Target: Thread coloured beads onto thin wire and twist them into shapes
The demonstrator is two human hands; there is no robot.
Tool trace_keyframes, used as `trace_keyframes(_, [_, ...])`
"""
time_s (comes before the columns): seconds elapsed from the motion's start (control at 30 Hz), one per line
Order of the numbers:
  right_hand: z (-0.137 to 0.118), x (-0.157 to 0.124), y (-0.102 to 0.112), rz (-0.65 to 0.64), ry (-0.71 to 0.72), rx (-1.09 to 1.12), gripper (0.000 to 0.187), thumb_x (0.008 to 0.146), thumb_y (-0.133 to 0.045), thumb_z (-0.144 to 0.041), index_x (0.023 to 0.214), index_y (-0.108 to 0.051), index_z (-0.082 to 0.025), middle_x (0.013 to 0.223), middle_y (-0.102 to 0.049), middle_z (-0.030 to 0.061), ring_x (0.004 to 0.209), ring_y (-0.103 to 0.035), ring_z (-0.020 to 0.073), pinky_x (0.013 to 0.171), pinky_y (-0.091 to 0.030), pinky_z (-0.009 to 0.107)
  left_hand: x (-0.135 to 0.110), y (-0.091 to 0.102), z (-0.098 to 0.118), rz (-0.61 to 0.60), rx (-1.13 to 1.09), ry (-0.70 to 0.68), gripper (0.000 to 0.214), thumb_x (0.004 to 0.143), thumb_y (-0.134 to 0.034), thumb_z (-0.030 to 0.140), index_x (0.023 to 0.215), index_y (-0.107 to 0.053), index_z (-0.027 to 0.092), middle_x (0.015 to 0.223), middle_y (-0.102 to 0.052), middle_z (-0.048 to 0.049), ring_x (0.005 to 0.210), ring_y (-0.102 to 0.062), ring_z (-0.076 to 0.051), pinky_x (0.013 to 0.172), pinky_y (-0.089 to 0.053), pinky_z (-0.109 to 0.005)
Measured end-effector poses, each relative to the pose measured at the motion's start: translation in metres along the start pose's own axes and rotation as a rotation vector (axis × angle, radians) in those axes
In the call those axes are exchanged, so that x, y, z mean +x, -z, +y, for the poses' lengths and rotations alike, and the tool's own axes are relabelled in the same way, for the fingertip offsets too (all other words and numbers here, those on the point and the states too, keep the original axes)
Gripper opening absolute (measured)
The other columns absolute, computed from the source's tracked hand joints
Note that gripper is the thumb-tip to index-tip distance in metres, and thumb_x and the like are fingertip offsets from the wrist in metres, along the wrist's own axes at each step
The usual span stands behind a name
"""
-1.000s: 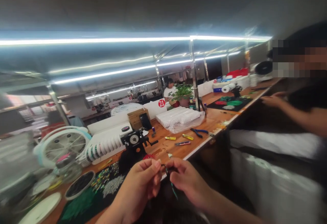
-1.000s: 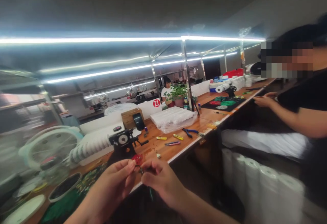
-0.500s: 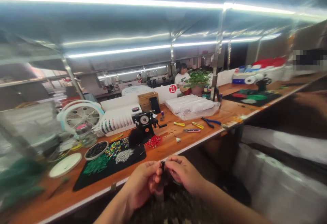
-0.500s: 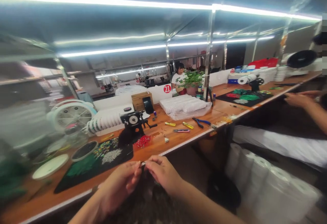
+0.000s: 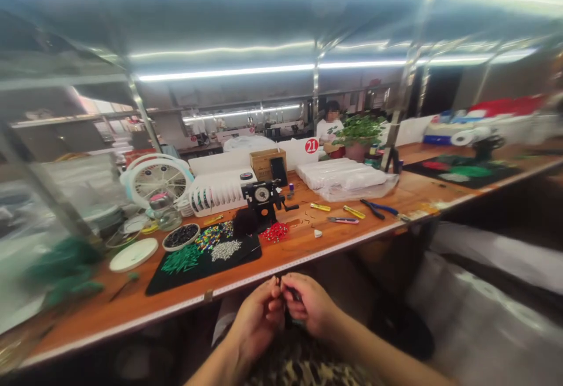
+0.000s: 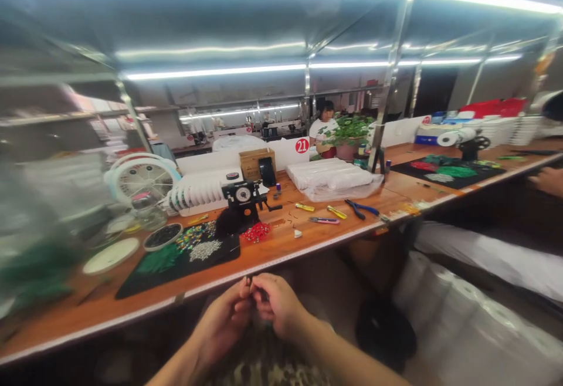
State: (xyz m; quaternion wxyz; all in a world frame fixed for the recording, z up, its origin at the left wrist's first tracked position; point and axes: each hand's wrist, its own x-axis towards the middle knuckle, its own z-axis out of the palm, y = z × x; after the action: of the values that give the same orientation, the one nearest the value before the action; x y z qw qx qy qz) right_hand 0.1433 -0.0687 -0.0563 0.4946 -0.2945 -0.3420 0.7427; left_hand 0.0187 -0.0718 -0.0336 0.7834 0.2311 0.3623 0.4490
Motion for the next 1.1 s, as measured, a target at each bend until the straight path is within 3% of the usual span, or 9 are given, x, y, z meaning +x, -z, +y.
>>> trace_keyframes(0.13, [0.026,0.008,0.0,0.075,-0.012,-0.138,0.037,0.069,-0.062,-0.049,0.063,-0.046,-0.017,0.046,-0.037,-0.0102,0.034,-0.02,0.0005,0.035,-0.009,0.017,-0.005,0.019,-0.014,0.08,-0.075,-0.02,0.021,0.074,-0.068,0.015,0.061,-0.051,0.01,0.054,-0.041,0.0046,0.037,-0.031,0.0,0.034,-0.02,-0.009])
trace_keyframes(0.27, [0.036,0.016,-0.002,0.132,0.063,-0.224,0.033,0.072,-0.063,-0.045,0.064,-0.048,-0.017,0.047,-0.042,-0.0075,0.039,-0.034,0.0044,0.038,-0.024,0.017,-0.003,0.025,-0.014,0.128,-0.105,-0.064,0.018,0.075,-0.068,0.016,0.066,-0.053,0.01,0.056,-0.045,0.0043,0.037,-0.033,0.0,0.033,-0.021,-0.009])
trace_keyframes(0.37, [0.034,0.018,-0.004,0.159,0.177,-0.345,0.028,0.076,-0.061,-0.044,0.07,-0.054,-0.017,0.056,-0.053,-0.002,0.049,-0.048,0.0105,0.046,-0.036,0.021,0.003,0.025,-0.013,0.163,-0.127,-0.11,0.016,0.073,-0.07,0.017,0.071,-0.055,0.01,0.058,-0.048,0.0039,0.038,-0.036,-0.001,0.034,-0.023,-0.01])
trace_keyframes(0.5, [0.029,0.017,-0.007,0.233,0.396,-0.678,0.023,0.085,-0.049,-0.038,0.077,-0.057,-0.018,0.07,-0.063,0.0047,0.062,-0.058,0.0173,0.058,-0.044,0.027,0.008,0.024,-0.016,0.198,-0.156,-0.148,0.017,0.07,-0.073,0.017,0.073,-0.057,0.01,0.058,-0.051,0.0036,0.038,-0.038,-0.001,0.034,-0.024,-0.01])
trace_keyframes(0.63, [0.026,0.016,-0.009,0.287,0.506,-0.849,0.018,0.087,-0.045,-0.031,0.082,-0.055,-0.018,0.074,-0.064,0.0057,0.069,-0.061,0.0187,0.067,-0.046,0.028,0.007,0.024,-0.018,0.203,-0.168,-0.167,0.019,0.068,-0.075,0.019,0.071,-0.058,0.01,0.056,-0.051,0.0037,0.039,-0.039,-0.001,0.034,-0.026,-0.011])
trace_keyframes(0.8, [0.03,0.019,-0.007,0.298,0.578,-0.954,0.014,0.089,-0.041,-0.028,0.088,-0.051,-0.018,0.077,-0.064,0.0066,0.072,-0.062,0.0191,0.068,-0.045,0.029,0.007,0.021,-0.017,0.262,-0.2,-0.161,0.013,0.072,-0.071,0.016,0.073,-0.06,0.011,0.057,-0.053,0.0024,0.038,-0.039,-0.002,0.033,-0.026,-0.011])
trace_keyframes(1.1, [0.033,0.022,-0.006,0.309,0.559,-0.999,0.014,0.091,-0.037,-0.028,0.089,-0.048,-0.019,0.077,-0.063,0.0062,0.069,-0.064,0.0195,0.065,-0.045,0.029,0.009,0.019,-0.02,0.29,-0.229,-0.155,0.006,0.078,-0.064,0.014,0.076,-0.061,0.01,0.06,-0.057,0.0011,0.036,-0.041,-0.002,0.031,-0.026,-0.011])
